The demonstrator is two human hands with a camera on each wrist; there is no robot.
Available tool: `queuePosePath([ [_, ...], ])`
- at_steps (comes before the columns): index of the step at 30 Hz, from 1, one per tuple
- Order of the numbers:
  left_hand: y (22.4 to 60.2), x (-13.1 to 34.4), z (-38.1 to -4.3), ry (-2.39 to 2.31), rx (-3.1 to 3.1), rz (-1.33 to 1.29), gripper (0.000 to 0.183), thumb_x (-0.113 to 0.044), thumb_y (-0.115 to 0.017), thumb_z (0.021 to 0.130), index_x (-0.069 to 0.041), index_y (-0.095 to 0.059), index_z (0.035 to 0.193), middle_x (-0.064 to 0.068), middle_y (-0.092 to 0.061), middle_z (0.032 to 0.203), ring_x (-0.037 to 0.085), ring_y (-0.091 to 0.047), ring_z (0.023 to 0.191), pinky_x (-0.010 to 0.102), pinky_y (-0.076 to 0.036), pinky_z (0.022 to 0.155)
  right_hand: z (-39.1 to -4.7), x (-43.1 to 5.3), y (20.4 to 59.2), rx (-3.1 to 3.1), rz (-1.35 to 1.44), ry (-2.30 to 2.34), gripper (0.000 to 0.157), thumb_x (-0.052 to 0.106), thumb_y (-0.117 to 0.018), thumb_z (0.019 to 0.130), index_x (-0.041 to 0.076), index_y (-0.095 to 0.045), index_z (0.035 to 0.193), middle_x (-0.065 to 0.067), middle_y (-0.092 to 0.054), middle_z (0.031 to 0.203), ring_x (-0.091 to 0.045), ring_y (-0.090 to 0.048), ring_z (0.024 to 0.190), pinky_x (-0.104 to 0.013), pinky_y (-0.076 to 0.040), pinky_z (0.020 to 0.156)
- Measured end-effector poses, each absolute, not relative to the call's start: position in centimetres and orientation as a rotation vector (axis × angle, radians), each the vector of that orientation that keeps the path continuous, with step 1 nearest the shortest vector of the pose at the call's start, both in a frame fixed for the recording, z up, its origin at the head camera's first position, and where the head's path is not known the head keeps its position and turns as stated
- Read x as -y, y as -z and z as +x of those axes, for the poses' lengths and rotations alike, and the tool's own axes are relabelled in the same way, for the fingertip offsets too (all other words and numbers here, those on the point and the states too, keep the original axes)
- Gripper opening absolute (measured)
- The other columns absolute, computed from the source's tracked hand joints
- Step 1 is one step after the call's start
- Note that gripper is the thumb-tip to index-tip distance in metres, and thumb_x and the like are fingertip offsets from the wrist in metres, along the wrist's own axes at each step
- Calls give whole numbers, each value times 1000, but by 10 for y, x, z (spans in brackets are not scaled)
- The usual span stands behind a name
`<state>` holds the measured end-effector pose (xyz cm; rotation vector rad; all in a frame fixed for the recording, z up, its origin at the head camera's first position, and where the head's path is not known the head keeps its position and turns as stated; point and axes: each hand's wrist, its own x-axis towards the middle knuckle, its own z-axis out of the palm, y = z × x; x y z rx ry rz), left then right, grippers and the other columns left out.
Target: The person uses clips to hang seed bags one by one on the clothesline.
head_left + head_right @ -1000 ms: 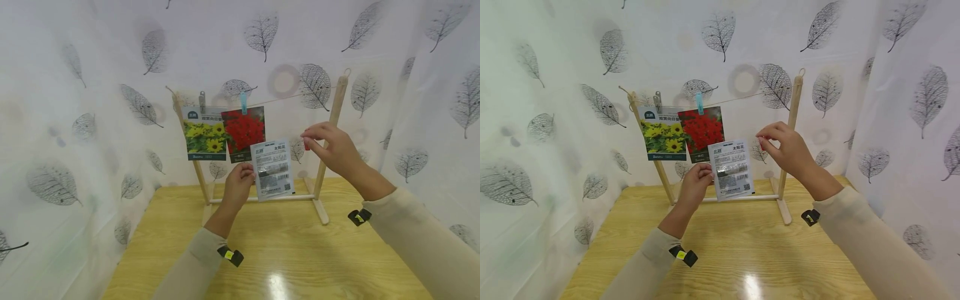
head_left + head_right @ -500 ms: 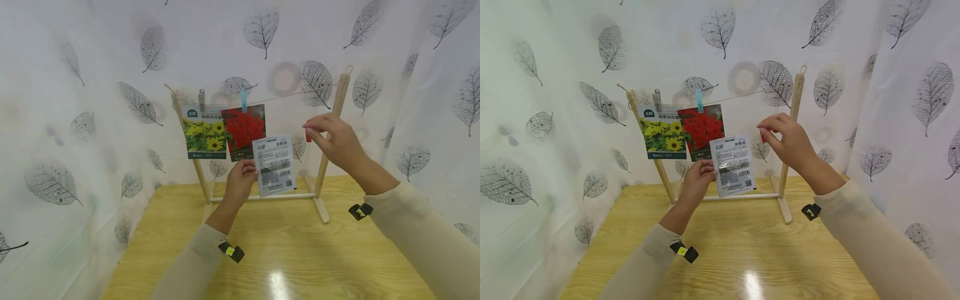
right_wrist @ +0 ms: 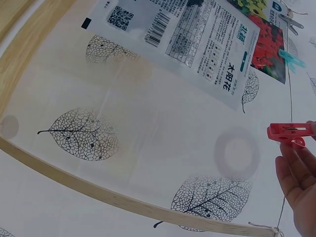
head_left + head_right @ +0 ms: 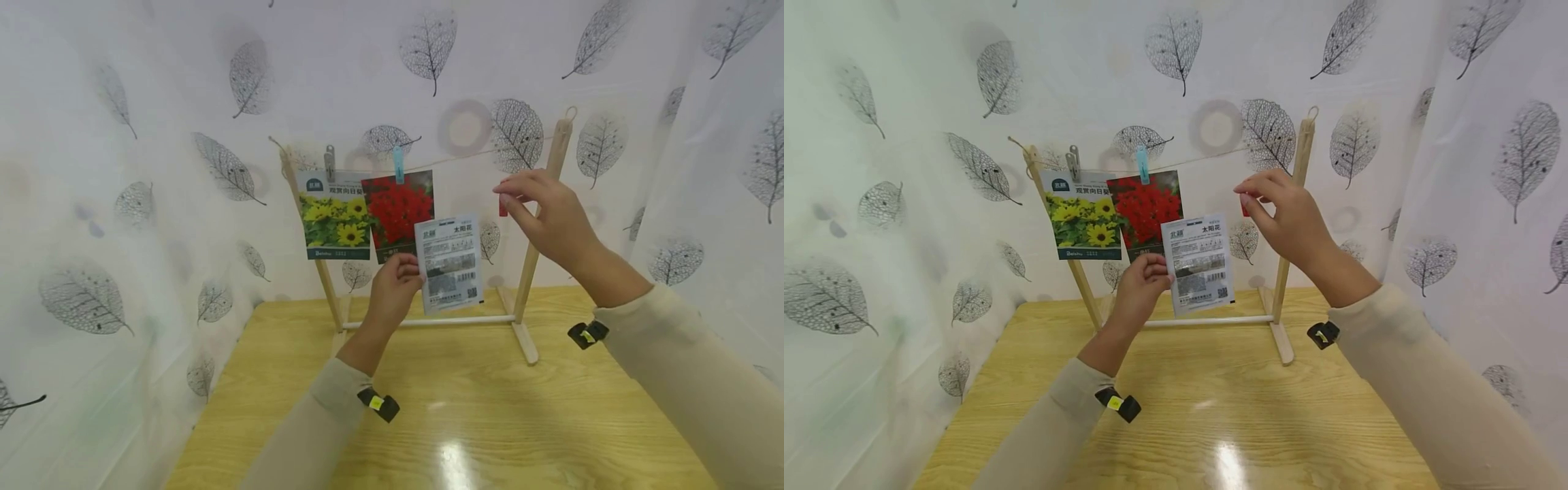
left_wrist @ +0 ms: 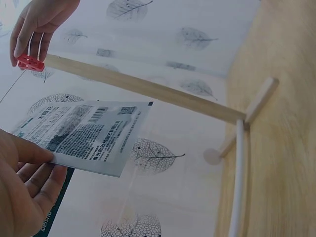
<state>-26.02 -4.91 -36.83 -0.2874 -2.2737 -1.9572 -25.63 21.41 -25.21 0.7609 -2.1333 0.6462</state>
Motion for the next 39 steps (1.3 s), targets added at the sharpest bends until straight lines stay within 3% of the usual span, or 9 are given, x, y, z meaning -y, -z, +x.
queuePosePath([
  [9, 362, 49, -262, 1980, 2237, -281, 28, -2, -66, 92, -6, -60, 119, 13, -71, 107, 22, -68, 99, 35, -58, 90, -258, -210, 242, 2086, 797, -664, 22, 4, -65, 96, 7, -72, 117, -10, -68, 119, -26, -70, 95, -14, -45, 84],
  [18, 363, 48, -264, 1994, 2213, -275, 26, -6, -66, 93, -7, -61, 119, 12, -70, 107, 21, -67, 98, 35, -58, 89, -260, -204, 230, 2056, 826, -658, 21, 4, -65, 96, 5, -72, 116, -12, -67, 120, -27, -70, 96, -15, -42, 78],
  [27, 364, 46, -266, 2031, 2152, -301, 22, -5, -65, 96, -6, -61, 117, 13, -69, 107, 20, -66, 99, 34, -56, 90, -263, -199, 222, 2044, 836, -663, 19, 2, -64, 97, 3, -72, 114, -14, -66, 119, -28, -64, 109, -4, -39, 93],
  [39, 364, 39, -269, 2064, 2074, -304, 21, -2, -66, 94, -4, -61, 115, 14, -69, 105, 16, -66, 95, 32, -57, 88, -268, -196, 213, 2037, 827, -685, 18, 3, -63, 97, 2, -72, 113, -15, -64, 118, -28, -58, 118, 0, -39, 94],
])
